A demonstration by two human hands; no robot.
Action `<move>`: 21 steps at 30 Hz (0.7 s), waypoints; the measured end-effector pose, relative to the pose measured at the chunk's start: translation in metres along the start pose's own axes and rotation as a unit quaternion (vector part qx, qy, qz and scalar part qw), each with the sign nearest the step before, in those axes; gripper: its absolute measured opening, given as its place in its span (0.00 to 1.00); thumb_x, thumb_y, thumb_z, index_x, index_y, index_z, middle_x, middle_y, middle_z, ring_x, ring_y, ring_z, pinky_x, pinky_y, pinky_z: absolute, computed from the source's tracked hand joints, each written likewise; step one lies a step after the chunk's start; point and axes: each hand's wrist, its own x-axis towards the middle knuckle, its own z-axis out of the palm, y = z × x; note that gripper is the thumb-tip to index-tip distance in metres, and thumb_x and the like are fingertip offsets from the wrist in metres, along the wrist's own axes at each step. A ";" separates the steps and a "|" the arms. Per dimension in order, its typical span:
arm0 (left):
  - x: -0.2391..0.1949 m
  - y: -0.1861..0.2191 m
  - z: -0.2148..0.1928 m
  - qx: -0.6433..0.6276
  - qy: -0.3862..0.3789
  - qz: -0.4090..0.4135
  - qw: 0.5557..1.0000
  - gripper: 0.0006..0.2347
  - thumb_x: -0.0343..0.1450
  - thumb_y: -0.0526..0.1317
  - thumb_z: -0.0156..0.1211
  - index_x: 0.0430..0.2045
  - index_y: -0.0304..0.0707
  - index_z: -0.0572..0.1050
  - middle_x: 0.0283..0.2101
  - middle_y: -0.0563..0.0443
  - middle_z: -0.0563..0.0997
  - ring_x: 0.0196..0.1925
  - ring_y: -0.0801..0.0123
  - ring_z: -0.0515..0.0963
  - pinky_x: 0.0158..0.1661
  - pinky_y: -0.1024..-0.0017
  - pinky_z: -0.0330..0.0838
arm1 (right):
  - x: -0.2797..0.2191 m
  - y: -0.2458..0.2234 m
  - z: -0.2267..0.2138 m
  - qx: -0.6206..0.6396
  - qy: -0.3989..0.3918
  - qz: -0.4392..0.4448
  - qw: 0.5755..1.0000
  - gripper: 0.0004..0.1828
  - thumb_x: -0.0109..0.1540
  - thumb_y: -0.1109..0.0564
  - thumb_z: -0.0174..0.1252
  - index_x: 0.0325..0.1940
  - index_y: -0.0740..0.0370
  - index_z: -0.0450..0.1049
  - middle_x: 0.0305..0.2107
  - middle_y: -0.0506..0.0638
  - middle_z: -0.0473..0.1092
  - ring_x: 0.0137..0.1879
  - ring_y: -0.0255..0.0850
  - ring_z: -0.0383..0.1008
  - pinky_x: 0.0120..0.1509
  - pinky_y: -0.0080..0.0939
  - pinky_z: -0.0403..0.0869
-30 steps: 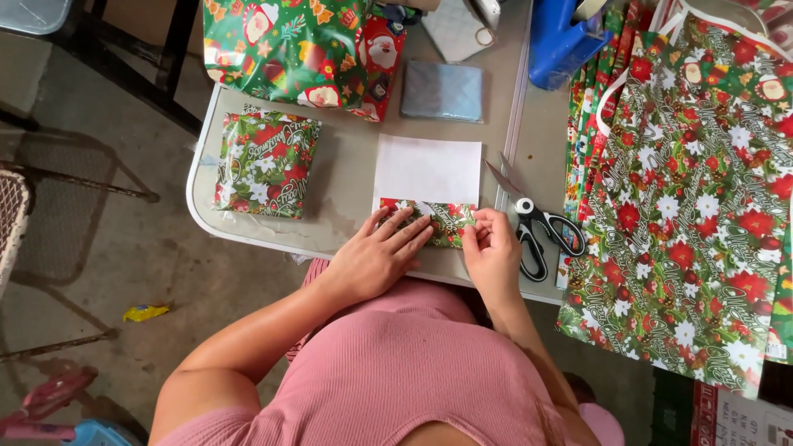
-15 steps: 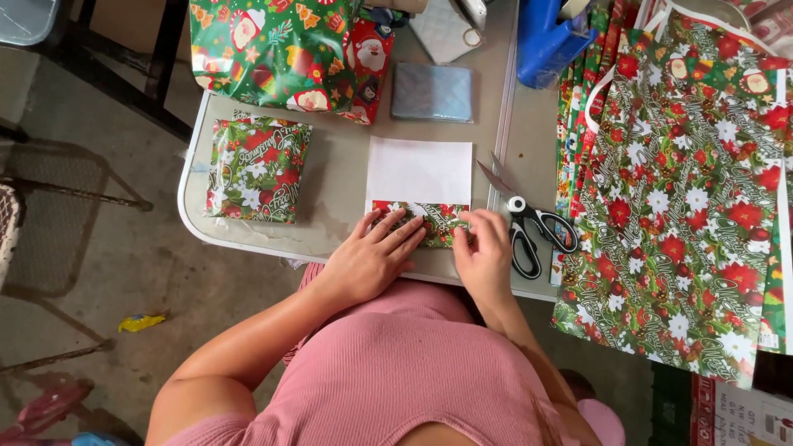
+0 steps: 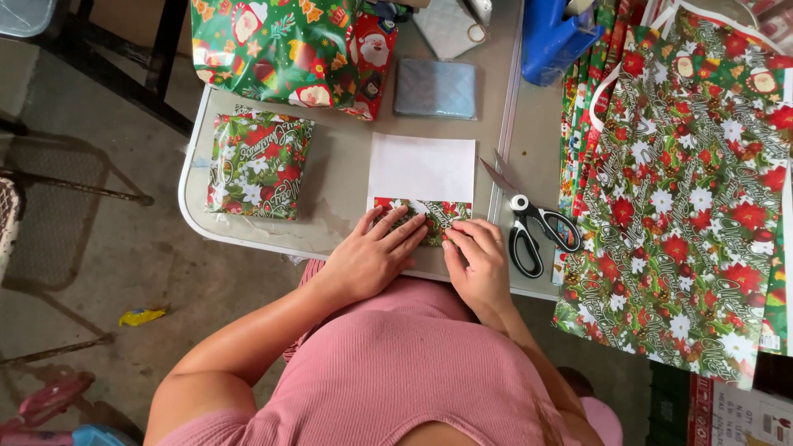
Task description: The person is wrapping small books or notebooks in decorative Christmas paper, using scissors to cut the paper and folding it precisely around the items.
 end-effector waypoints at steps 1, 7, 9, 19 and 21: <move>0.000 0.000 0.000 0.000 0.000 0.000 1.000 0.23 0.78 0.50 0.44 0.68 0.42 0.65 0.70 0.46 0.68 0.71 0.47 0.66 0.66 0.45 0.56 | 0.001 -0.001 -0.001 0.000 0.000 0.000 1.000 0.09 0.61 0.60 0.65 0.46 0.61 0.81 0.44 0.51 0.75 0.55 0.52 0.73 0.61 0.51 0.73; -0.001 -0.001 0.002 -0.003 0.005 0.003 1.000 0.23 0.79 0.51 0.43 0.67 0.42 0.65 0.70 0.46 0.68 0.71 0.47 0.66 0.67 0.45 0.55 | 0.003 -0.003 -0.003 0.008 0.010 -0.001 1.000 0.09 0.61 0.61 0.65 0.46 0.63 0.81 0.43 0.52 0.75 0.54 0.53 0.74 0.60 0.52 0.74; -0.001 -0.001 0.002 -0.006 0.005 0.004 1.000 0.23 0.78 0.51 0.44 0.66 0.42 0.66 0.70 0.46 0.67 0.71 0.46 0.66 0.67 0.45 0.55 | 0.002 -0.003 -0.003 0.009 0.013 0.000 1.000 0.09 0.61 0.61 0.65 0.45 0.63 0.81 0.42 0.52 0.75 0.53 0.53 0.75 0.59 0.52 0.75; -0.001 -0.002 0.002 -0.012 -0.002 0.005 1.000 0.23 0.78 0.51 0.45 0.67 0.43 0.65 0.70 0.47 0.67 0.71 0.46 0.65 0.67 0.44 0.54 | 0.004 -0.005 -0.003 0.015 0.026 -0.009 0.999 0.07 0.61 0.62 0.65 0.43 0.64 0.81 0.41 0.53 0.75 0.51 0.53 0.76 0.56 0.52 0.76; -0.001 -0.002 0.002 -0.015 -0.006 0.003 1.000 0.23 0.78 0.51 0.44 0.67 0.43 0.65 0.70 0.46 0.67 0.71 0.46 0.65 0.67 0.44 0.54 | 0.003 -0.004 -0.003 0.013 0.029 -0.011 0.999 0.07 0.60 0.62 0.65 0.43 0.63 0.81 0.41 0.53 0.75 0.51 0.53 0.76 0.56 0.51 0.76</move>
